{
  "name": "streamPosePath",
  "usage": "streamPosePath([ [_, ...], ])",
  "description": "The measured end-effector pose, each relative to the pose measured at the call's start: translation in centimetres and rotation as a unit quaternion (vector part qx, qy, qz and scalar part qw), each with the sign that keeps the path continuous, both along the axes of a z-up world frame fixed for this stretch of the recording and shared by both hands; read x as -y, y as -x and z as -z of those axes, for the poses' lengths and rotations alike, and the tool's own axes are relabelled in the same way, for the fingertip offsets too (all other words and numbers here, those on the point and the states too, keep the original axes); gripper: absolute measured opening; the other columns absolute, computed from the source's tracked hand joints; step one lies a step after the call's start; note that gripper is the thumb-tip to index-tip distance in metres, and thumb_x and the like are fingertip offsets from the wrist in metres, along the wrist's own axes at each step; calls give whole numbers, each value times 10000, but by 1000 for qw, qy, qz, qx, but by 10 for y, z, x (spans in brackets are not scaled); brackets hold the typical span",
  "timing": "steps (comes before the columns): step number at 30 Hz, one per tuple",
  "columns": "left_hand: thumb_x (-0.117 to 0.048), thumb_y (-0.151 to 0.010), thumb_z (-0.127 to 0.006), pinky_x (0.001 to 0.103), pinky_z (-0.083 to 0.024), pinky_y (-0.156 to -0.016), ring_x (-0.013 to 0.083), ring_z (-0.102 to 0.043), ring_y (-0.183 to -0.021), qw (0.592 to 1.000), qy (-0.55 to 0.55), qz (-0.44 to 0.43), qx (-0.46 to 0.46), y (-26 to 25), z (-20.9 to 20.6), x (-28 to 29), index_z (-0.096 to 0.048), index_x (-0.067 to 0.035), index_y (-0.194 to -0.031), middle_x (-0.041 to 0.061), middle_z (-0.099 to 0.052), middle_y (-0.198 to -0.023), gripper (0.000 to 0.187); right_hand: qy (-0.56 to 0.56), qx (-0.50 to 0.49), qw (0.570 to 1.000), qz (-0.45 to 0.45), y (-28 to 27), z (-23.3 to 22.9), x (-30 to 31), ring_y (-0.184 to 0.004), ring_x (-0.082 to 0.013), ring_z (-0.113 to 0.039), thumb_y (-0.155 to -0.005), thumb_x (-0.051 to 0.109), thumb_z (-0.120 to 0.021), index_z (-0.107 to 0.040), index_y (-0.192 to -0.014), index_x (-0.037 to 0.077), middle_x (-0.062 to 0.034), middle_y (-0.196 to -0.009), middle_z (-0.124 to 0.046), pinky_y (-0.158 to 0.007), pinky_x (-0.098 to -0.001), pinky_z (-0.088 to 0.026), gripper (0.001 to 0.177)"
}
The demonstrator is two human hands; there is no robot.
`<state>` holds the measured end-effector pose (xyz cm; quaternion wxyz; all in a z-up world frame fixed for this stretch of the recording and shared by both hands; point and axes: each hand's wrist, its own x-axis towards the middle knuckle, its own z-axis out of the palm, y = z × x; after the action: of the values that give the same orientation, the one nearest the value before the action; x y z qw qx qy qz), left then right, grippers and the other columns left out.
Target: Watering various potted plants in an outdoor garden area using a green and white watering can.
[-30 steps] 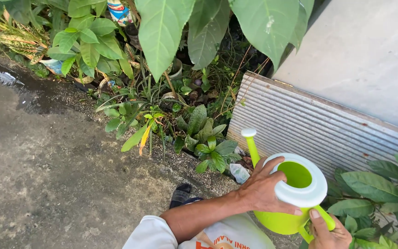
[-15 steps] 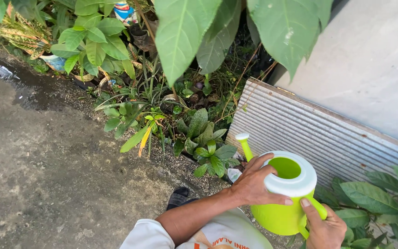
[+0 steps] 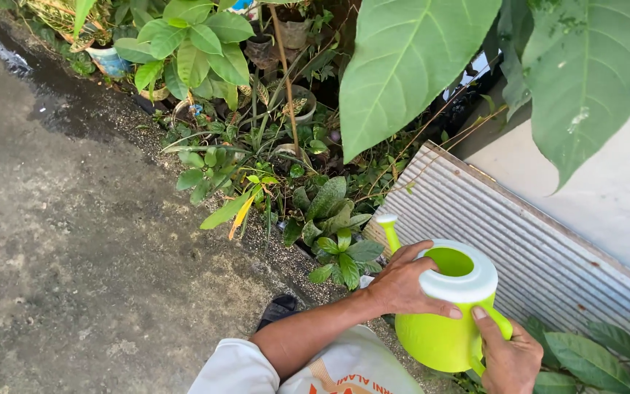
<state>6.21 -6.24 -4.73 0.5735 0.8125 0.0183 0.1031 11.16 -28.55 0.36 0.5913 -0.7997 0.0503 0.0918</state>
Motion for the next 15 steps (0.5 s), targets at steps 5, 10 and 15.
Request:
streamPosePath([
  [5, -795, -665, -759, 544, -291, -1257, 433, -331, -1560, 1000, -2, 3, -2, 1, 1, 1, -696, 48, -1169, 303, -488, -1525, 984, -17, 5, 1000, 5, 7, 1, 2, -524, -46, -428, -930, 52, -783, -668, -817, -36, 2, -660, -567, -468, -248, -303, 184],
  [10, -759, -650, -792, 550, -297, -1255, 416, -344, -1547, 999, -36, -4, 12, 6, -16, 15, -702, 42, -1124, 312, -473, -1535, 936, -76, 9, 997, 32, 24, -10, 5, -594, -36, -565, -891, 19, -715, -725, -936, -15, -2, -763, -688, -525, -218, -418, 57],
  [15, -713, -715, -760, 537, -253, -1268, 340, -348, -1570, 995, -50, 22, 86, 13, -41, 35, -699, 21, -1191, 206, -567, -1471, 876, -107, 38, 992, 47, 36, 31, 63, -562, -55, -445, -963, 8, -730, -688, -908, -92, -28, -665, -593, -511, -234, -311, 122],
])
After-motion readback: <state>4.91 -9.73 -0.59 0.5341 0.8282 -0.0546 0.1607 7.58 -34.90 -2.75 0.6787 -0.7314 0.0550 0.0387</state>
